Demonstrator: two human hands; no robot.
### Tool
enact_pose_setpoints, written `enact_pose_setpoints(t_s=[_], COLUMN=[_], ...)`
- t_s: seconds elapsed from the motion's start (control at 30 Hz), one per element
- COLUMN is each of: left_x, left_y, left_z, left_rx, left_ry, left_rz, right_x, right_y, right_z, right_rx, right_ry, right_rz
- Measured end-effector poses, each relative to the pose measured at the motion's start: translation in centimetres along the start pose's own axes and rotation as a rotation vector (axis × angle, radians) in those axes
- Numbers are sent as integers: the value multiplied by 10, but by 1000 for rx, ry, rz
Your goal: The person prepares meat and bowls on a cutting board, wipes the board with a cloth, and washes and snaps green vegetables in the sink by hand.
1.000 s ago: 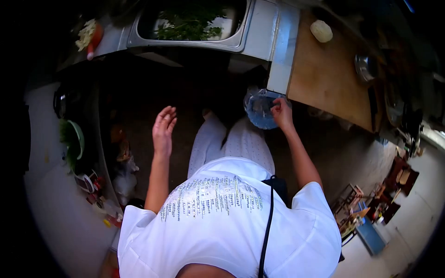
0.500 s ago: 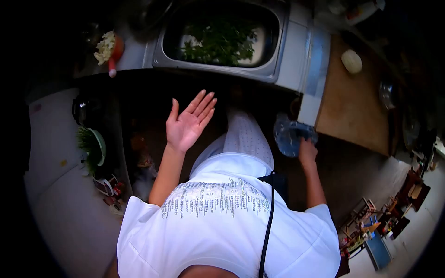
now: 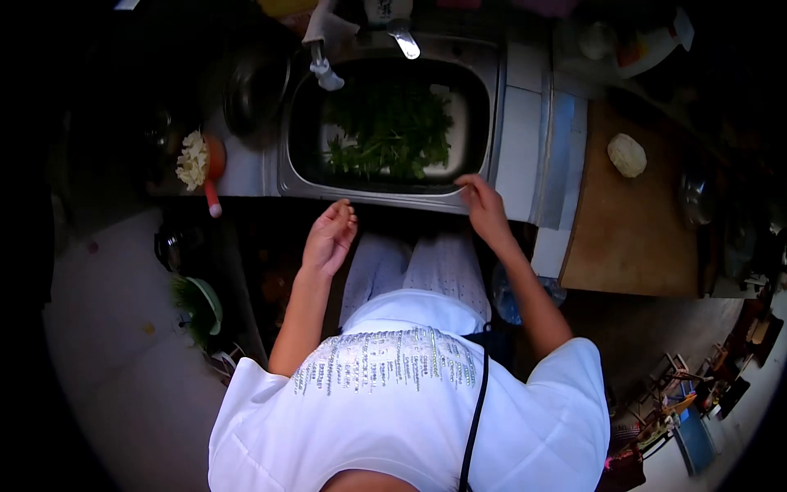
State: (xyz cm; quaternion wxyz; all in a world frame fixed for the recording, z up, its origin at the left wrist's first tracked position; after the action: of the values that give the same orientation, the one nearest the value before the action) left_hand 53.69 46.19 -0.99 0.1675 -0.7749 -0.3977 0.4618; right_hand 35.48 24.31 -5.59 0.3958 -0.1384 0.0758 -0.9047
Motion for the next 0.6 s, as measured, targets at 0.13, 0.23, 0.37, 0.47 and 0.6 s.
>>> enact_pose_setpoints(t_s=[0.13,0.23,0.37,0.47,0.6], left_x=[-37,-42,-15,-3,14], left_y=[81,208,363,363,339], left_z=[30,95,181,181,149], left_rx=[175,188,436,320,297], left_ry=[103,89,17,167,238], left_rz=[-38,256,206,140,-146], right_x=[-47,-68,-90,-80,-90], right_y=[89,123,122,132,167], right_z=[-50,-126,-165,-183,-206], right_rx=[-384,-373,-369,-411,-534], right_ry=[264,192,203,453,824], right_rz=[-398,-617,-750,-789,-830])
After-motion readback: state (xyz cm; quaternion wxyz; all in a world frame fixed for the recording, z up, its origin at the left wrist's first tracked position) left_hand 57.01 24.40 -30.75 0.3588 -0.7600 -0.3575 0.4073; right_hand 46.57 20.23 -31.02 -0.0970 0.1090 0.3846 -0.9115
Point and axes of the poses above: each hand's wrist, its own y-axis towards the middle knuckle, its own x-axis out of the back of the hand, z = x × y, the point moved 3 cm from there along y, towards the middle knuckle, and after that the axes turned 3 degrees about -x, right-handed, at the moved point
